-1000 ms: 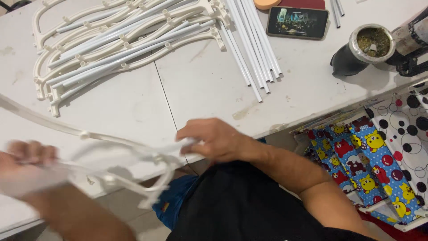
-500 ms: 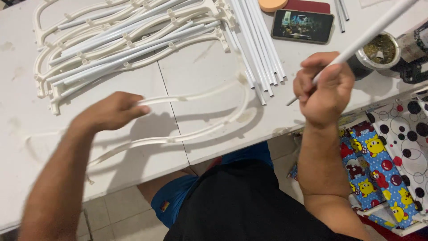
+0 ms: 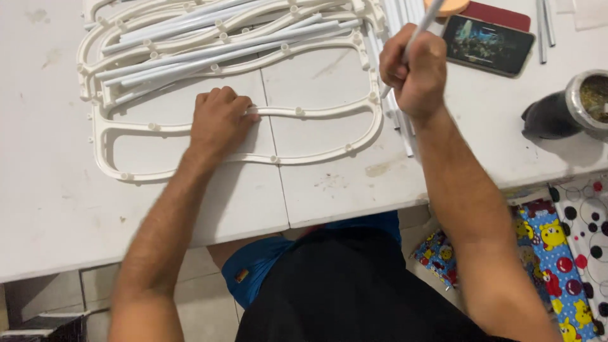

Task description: Assembling a multi-tier plastic shoe rack by fitting tubes into side panels

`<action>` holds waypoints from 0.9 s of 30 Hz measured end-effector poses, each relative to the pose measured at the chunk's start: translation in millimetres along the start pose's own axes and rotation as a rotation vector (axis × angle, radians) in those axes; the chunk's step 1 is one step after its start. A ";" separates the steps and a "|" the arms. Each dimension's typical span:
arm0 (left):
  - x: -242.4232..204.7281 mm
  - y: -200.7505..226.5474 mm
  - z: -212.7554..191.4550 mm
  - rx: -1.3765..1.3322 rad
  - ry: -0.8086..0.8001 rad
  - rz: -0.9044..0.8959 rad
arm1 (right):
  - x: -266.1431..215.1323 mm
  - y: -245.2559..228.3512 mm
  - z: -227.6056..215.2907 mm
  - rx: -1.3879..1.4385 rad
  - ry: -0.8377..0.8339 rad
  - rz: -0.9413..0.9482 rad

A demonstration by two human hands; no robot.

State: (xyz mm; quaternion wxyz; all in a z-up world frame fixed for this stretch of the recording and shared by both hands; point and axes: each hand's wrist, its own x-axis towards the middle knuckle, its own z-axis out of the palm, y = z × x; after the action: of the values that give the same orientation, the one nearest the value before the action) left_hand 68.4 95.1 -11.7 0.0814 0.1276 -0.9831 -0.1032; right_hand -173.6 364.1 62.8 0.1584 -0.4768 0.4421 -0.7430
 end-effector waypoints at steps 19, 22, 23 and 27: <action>6.1 122.8 21.6 0.003 0.106 0.284 | -3.6 46.3 -11.5 0.051 0.069 0.055; 1.5 126.6 22.0 -0.013 0.089 0.273 | -0.3 39.1 -11.3 0.043 -0.043 0.081; 1.9 126.5 22.3 -0.005 0.082 0.262 | 4.3 37.0 -11.9 0.068 -0.133 0.116; 1.5 129.4 20.0 0.002 0.072 0.256 | 3.9 39.5 -14.5 0.122 -0.144 0.167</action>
State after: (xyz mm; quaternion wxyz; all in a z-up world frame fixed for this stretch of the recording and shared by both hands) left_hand 32.9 220.8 -1.9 0.1291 0.0049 -0.9879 -0.0863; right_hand -195.3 346.8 30.9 0.2800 -0.4797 0.4218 -0.7166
